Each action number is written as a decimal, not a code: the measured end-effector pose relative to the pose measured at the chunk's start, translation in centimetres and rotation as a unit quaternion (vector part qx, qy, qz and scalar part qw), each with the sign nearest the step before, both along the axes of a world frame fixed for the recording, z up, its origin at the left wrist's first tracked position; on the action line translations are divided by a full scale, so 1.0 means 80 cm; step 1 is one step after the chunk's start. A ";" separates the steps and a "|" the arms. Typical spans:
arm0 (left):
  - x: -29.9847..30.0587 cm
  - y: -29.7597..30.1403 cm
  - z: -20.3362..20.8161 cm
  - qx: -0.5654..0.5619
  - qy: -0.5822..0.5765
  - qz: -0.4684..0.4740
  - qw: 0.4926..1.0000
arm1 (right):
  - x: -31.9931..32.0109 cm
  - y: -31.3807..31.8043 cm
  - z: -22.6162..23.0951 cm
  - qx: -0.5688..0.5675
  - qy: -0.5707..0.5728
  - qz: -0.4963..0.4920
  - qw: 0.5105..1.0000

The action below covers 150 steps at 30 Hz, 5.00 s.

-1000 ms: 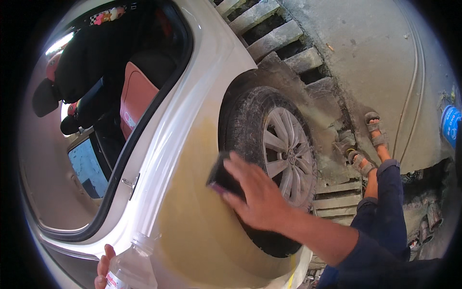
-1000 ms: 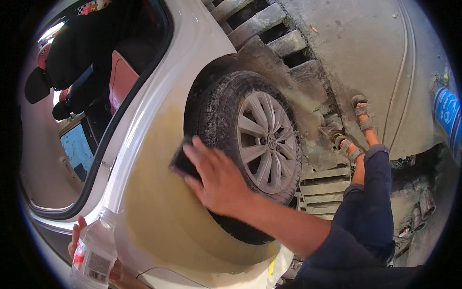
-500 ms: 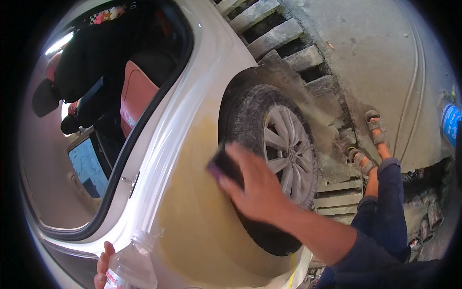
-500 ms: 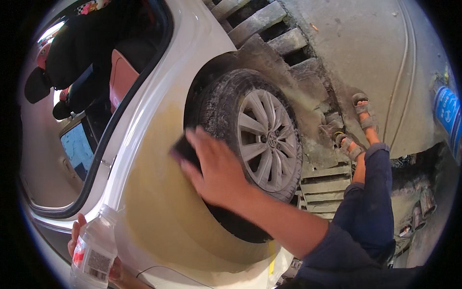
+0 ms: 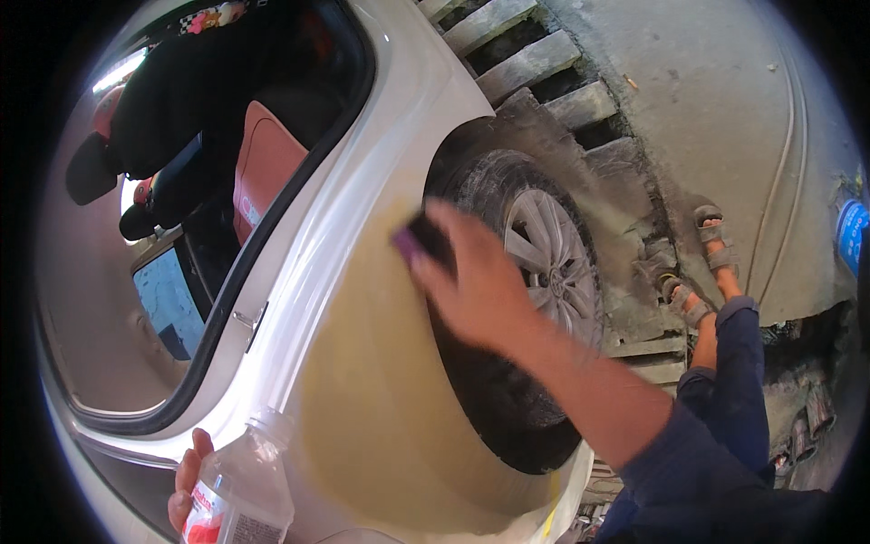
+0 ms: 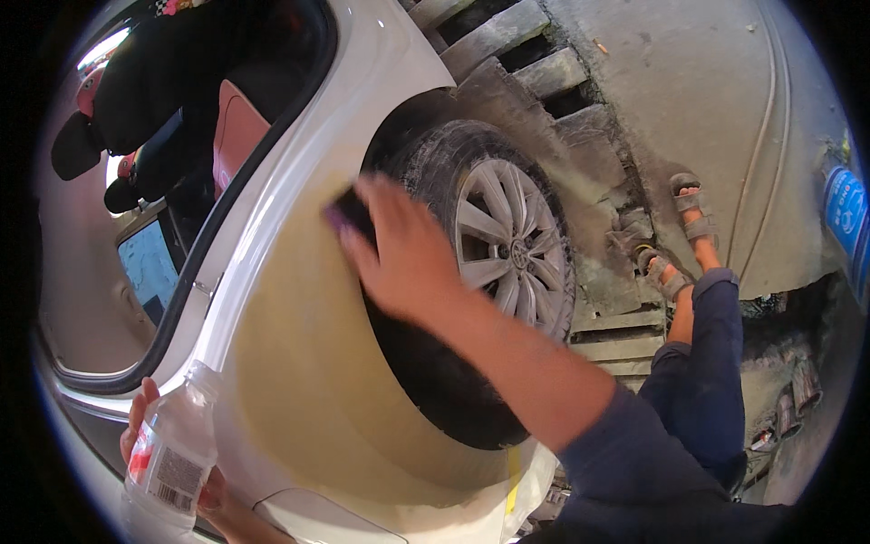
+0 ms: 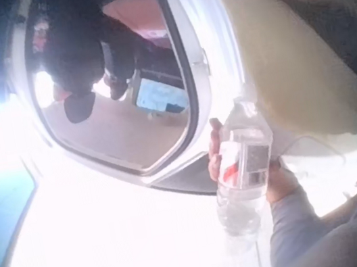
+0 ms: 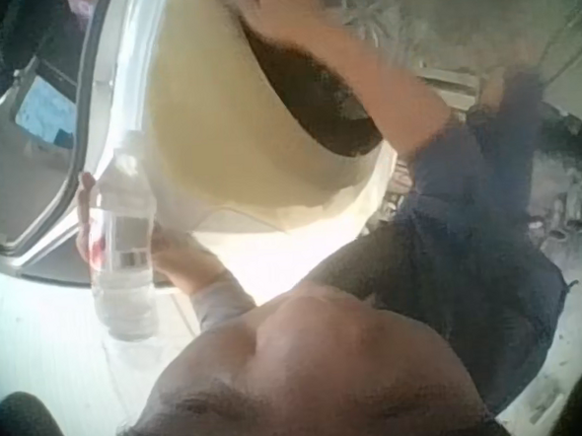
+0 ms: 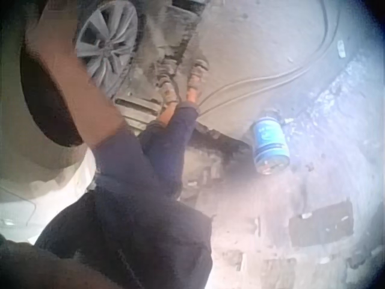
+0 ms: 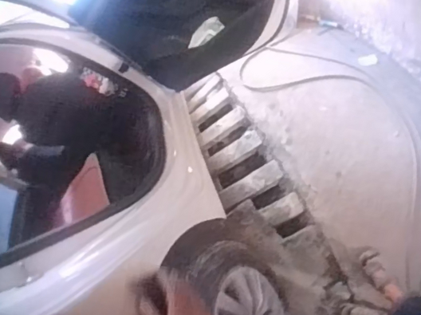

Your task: The person sands the rear quarter panel of a white car using a sanding block while holding a water bottle. They repeatedly wet the surface and sand the area around the wheel arch, occasionally wiping the panel with their hand.

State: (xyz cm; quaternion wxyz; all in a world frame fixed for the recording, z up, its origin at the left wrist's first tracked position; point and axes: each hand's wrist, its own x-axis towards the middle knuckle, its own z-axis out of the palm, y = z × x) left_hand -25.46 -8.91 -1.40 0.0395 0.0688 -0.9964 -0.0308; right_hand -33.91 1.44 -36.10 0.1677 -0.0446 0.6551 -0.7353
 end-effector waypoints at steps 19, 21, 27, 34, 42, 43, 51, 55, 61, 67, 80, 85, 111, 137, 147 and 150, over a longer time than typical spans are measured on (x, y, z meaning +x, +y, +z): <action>-0.005 0.021 0.015 0.028 -0.047 0.050 0.997 | 0.081 0.042 0.046 -0.041 0.084 0.015 0.996; 0.000 0.013 -0.016 0.035 -0.021 0.049 0.998 | 0.153 0.076 0.065 -0.053 0.072 0.038 0.995; -0.004 0.017 0.007 0.015 -0.066 0.101 0.993 | 0.082 0.040 0.056 -0.016 0.082 -0.002 0.996; 0.004 0.012 -0.004 0.079 -0.047 0.021 0.996 | 0.150 0.077 0.086 -0.054 0.059 0.032 0.996; -0.006 0.023 -0.017 0.060 -0.039 0.015 0.997 | 0.051 0.024 0.056 -0.008 0.049 -0.049 0.998; -0.006 0.023 -0.017 0.054 -0.036 0.022 0.998 | 0.052 0.019 0.056 -0.010 0.037 -0.046 0.998; -0.004 0.011 -0.006 0.095 -0.089 -0.014 0.991 | 0.125 0.068 0.094 -0.030 0.030 0.018 0.999; -0.007 0.023 -0.022 0.074 -0.063 0.031 0.995 | 0.034 0.022 0.054 -0.007 0.004 -0.031 0.999; -0.011 0.023 0.001 0.060 -0.105 0.013 0.993 | 0.145 0.082 0.101 -0.056 0.042 0.041 0.997; -0.010 0.023 -0.020 0.098 -0.077 0.010 0.992 | 0.024 0.012 0.054 0.018 0.024 -0.042 0.999; -0.006 0.059 -0.026 0.034 0.010 0.097 0.995 | 0.016 0.010 0.064 -0.002 -0.011 -0.041 0.999; -0.008 0.041 -0.037 0.052 -0.041 0.047 0.997 | 0.120 0.050 0.074 -0.019 0.043 0.010 0.999; -0.013 0.026 -0.017 0.093 -0.089 0.007 0.992 | 0.106 0.045 0.062 -0.038 0.079 0.003 0.996; -0.009 0.028 -0.015 0.077 -0.082 0.019 0.993 | 0.074 0.022 0.059 -0.020 0.069 -0.024 0.997; -0.013 0.023 -0.019 0.107 -0.108 0.013 0.988 | -0.018 -0.011 0.025 0.015 -0.001 -0.056 0.998; -0.008 0.044 -0.026 0.073 -0.043 0.059 0.995 | 0.080 0.025 0.061 -0.007 0.057 -0.016 0.998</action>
